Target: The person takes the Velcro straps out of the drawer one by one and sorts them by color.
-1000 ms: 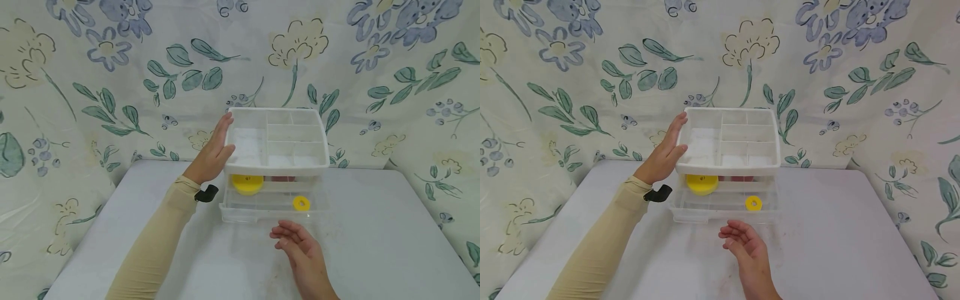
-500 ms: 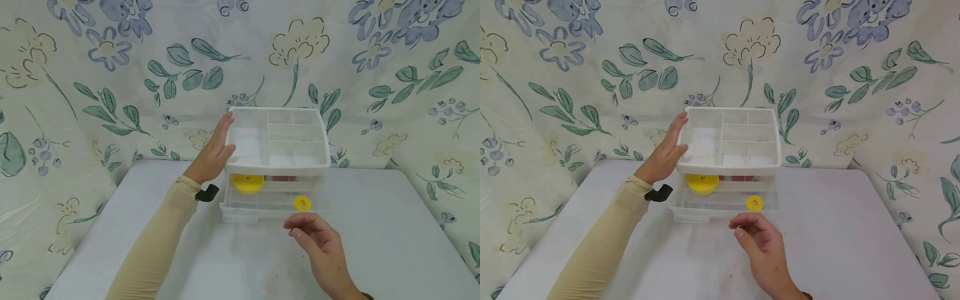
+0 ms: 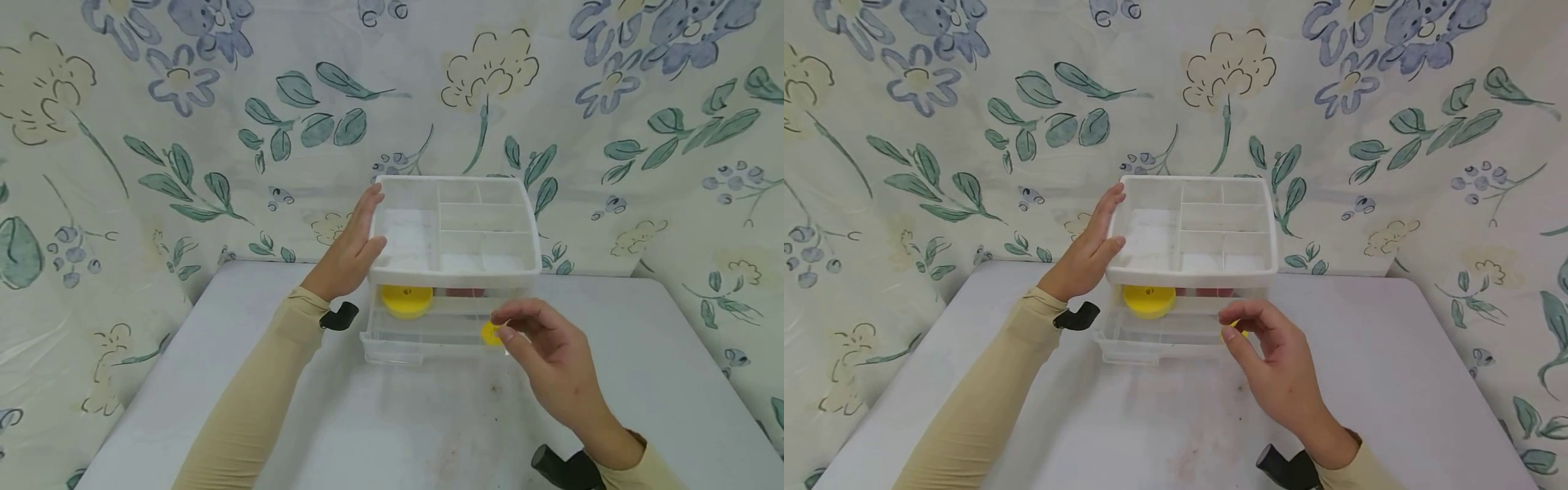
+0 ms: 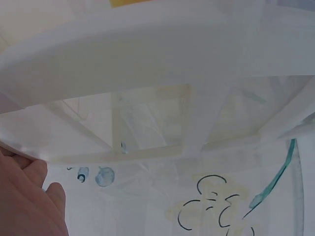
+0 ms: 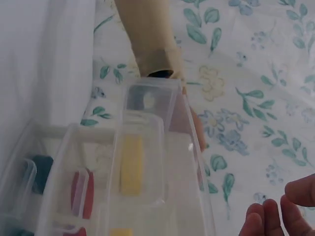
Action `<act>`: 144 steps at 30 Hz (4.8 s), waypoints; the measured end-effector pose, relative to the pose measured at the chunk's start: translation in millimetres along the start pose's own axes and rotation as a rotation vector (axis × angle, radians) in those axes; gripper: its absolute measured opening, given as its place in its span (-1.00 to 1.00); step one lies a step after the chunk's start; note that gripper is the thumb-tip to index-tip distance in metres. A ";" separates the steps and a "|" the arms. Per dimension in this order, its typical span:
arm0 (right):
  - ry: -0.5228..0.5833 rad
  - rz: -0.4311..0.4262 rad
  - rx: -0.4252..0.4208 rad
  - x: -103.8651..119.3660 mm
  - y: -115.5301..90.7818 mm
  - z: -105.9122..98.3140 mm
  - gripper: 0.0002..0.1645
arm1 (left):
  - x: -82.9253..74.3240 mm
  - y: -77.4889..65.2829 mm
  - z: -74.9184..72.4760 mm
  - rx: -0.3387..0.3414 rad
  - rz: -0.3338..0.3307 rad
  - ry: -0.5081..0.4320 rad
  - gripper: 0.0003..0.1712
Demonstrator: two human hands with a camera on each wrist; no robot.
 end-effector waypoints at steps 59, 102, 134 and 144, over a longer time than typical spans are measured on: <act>-0.760 -0.073 0.915 -36.1 59.1 22.4 -0.58 | 6.7 -4.0 1.3 -0.039 0.115 -0.147 -0.18; -0.655 -0.143 0.805 -41.9 53.8 9.3 -0.50 | 5.9 -19.2 5.3 0.017 0.233 -0.158 -0.20; -0.583 -0.173 0.204 -39.9 29.0 -35.0 -0.32 | 2.3 -22.5 7.5 -0.003 0.249 -0.110 -0.23; -0.558 -0.156 0.057 -43.8 18.9 -53.0 -0.27 | 1.7 -22.6 9.0 -0.006 0.252 -0.115 -0.23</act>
Point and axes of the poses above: each hand's wrist, its own y-axis towards the middle knuckle, its own z-axis out of the palm, x = y × z, the point moved 6 cm from there along y, towards the middle knuckle, and after that the axes turned 15 degrees about -y, right-handed, at the moved point
